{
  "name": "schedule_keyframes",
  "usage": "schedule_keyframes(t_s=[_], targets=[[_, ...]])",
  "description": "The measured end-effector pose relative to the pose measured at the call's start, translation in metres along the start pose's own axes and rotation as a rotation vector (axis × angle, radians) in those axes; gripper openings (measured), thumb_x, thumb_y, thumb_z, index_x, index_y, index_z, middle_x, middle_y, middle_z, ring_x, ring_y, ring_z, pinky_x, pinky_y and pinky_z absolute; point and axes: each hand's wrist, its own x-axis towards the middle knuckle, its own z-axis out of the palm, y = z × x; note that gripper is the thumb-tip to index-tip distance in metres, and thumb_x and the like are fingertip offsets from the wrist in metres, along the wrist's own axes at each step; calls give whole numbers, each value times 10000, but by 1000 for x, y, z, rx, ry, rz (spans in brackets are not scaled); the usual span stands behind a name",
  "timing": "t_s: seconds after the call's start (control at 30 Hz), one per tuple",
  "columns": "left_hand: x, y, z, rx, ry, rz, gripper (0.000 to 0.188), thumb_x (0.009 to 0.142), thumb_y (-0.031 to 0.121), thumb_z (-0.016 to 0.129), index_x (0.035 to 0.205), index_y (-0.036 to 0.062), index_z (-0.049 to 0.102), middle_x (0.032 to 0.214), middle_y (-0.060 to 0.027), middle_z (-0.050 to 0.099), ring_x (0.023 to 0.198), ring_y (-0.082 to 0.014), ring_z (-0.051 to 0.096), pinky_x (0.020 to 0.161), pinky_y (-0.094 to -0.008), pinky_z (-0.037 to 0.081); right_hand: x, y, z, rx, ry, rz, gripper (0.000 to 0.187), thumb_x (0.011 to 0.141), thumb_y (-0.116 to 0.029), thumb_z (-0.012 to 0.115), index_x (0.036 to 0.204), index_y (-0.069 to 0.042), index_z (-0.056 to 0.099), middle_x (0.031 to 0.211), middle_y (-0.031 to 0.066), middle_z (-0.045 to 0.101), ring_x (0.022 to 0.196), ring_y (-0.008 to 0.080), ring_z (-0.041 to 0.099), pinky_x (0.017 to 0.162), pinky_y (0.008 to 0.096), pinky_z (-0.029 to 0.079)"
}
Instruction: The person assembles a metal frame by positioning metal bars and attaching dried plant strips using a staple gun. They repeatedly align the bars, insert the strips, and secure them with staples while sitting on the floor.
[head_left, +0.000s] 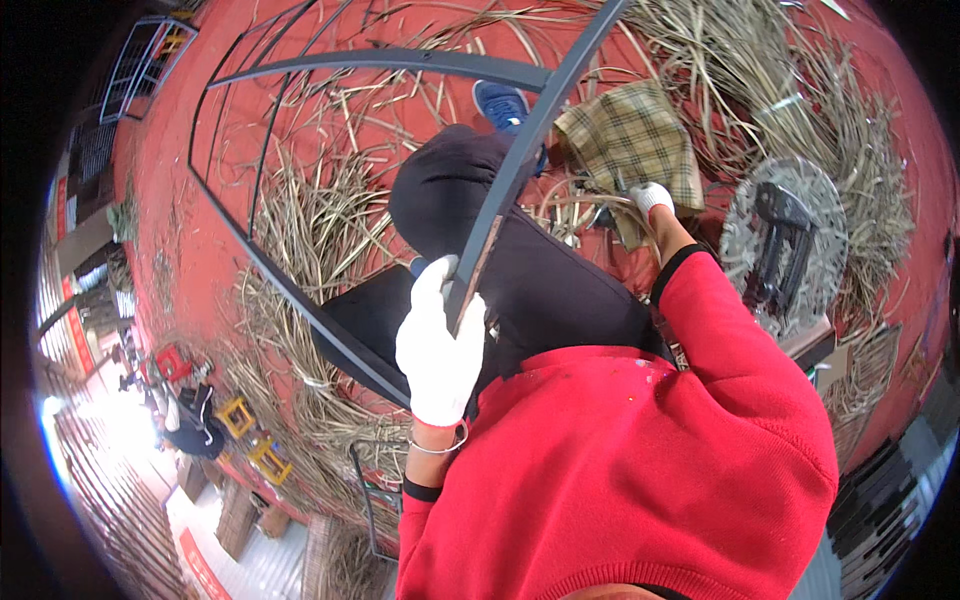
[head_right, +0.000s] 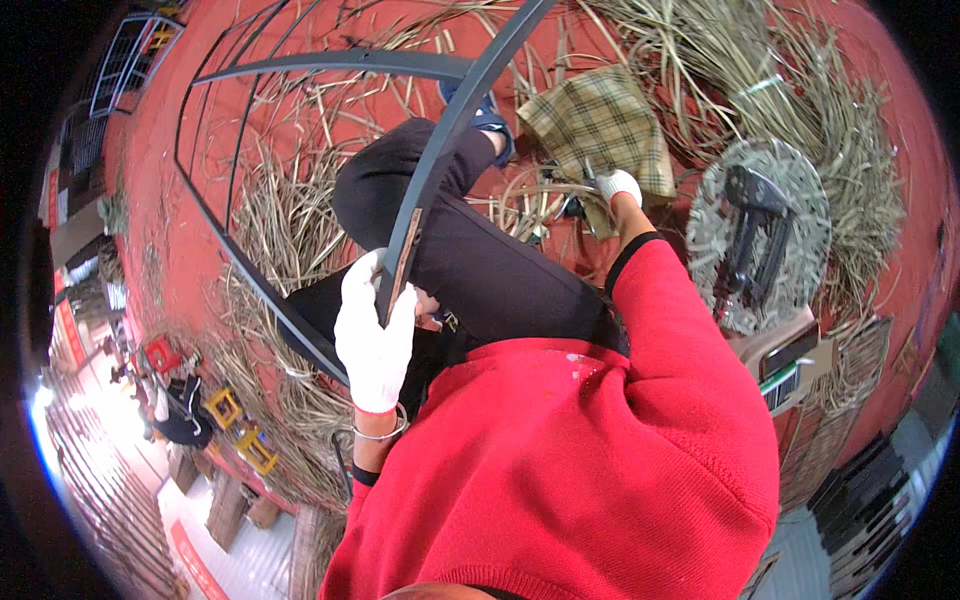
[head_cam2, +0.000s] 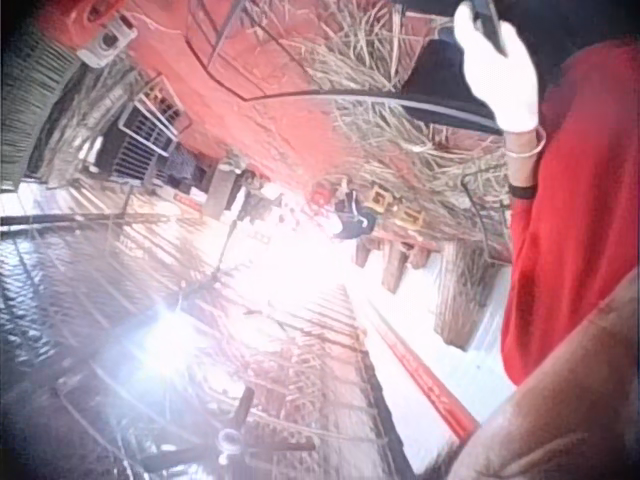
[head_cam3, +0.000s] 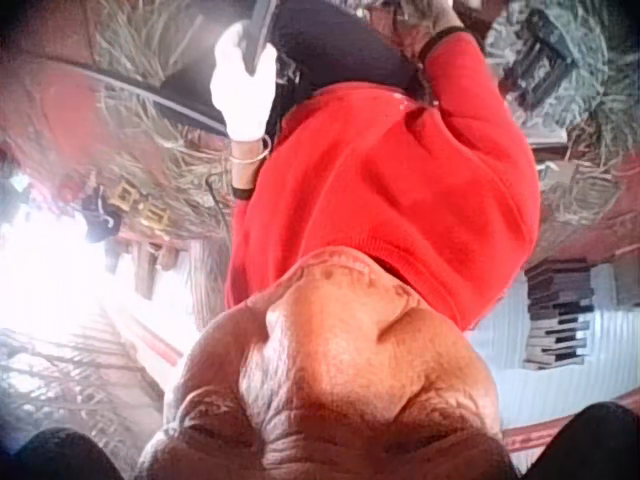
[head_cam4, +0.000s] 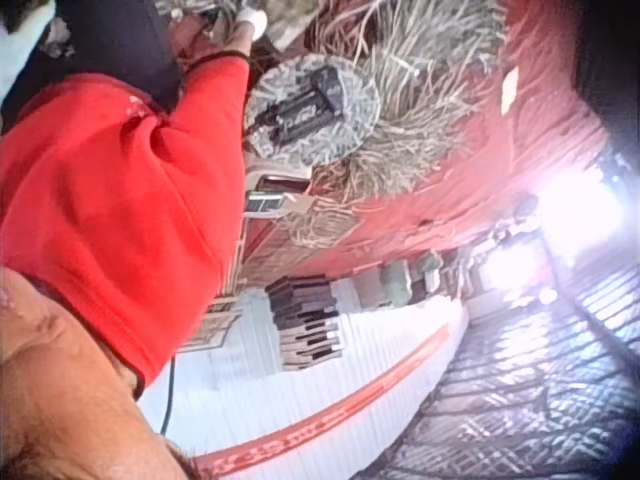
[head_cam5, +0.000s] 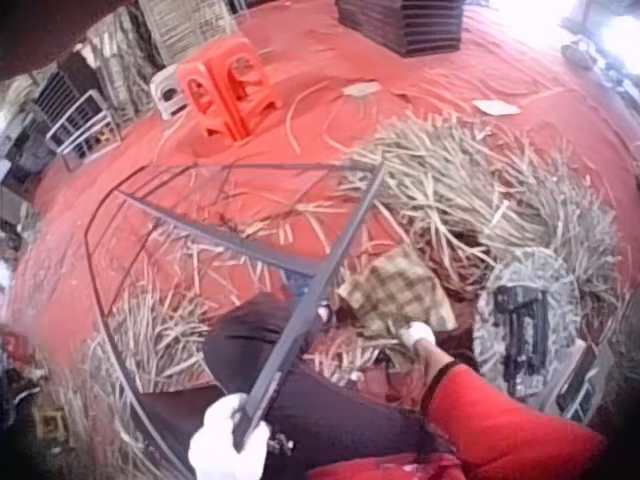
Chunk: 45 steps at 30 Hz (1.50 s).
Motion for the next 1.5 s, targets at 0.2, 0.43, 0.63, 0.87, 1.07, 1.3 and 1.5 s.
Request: schedule_keyframes(t_s=[0.2, 0.43, 0.63, 0.87, 1.07, 1.3, 1.5], targets=[[5, 6, 17, 15, -3, -51, 483, 871, 83, 744, 1307, 33, 542, 1082, -157, 696, 949, -249, 712, 844, -349, 553, 23, 16, 45, 83, -204, -12, 502, 764, -475, 769, 1094, -97, 755, 1100, 174, 738, 1007, 344, 708, 847, 450, 538], [7, -1, 25, 79, 104, 93, 460, 830, 76, 782, 1229, 49, 553, 962, -120, 712, 758, -241, 720, 680, -325, 554, 34, 12, 49, -1, -142, -63, 364, 914, -362, 646, 1190, -132, 705, 1171, 198, 700, 1089, 401, 655, 917, 458, 520], [2, 7, 17, 410, 67, 144, 344, 858, 215, 760, 1156, 96, 636, 778, -77, 681, 679, -246, 684, 616, -354, 530, -21, -18, -25, 166, 496, -572, 202, 987, -267, 607, 1090, -101, 657, 1092, 179, 661, 931, 410, 631, 827, 451, 514], [-14, 10, 20, 841, 145, 246, 304, 824, 266, 736, 1072, 117, 644, 734, -44, 582, 661, -238, 613, 622, -377, 492, -131, -64, -156, 827, 480, -646, 184, 986, -141, 657, 1096, 6, 661, 929, 23, 659, 846, 111, 590, 770, 269, 486], [-38, -5, 24, 790, 245, 279, 208, 830, 227, 704, 1000, 138, 622, 832, -53, 581, 754, -246, 608, 675, -368, 492, -270, -62, -218, 573, -512, -624, 154, 856, -159, 700, 934, -29, 723, 826, -20, 649, 739, 67, 567, 664, 233, 463], [-46, -16, 31, 778, 326, 294, 115, 850, 193, 665, 851, 134, 566, 762, -69, 554, 713, -258, 608, 637, -384, 498, -342, -41, -144, 1074, -1219, -576, 359, 836, -287, 789, 1057, -25, 683, 1130, 118, 678, 915, 131, 613, 831, 262, 484], [-56, -10, 31, 487, 299, 305, 97, 869, 140, 663, 914, 101, 586, 688, -61, 578, 579, -216, 607, 548, -349, 491, -343, -6, -150, 1235, -1441, -438, 518, 782, -212, 813, 1223, 2, 643, 1327, 216, 599, 1178, 283, 607, 1001, 375, 478]])
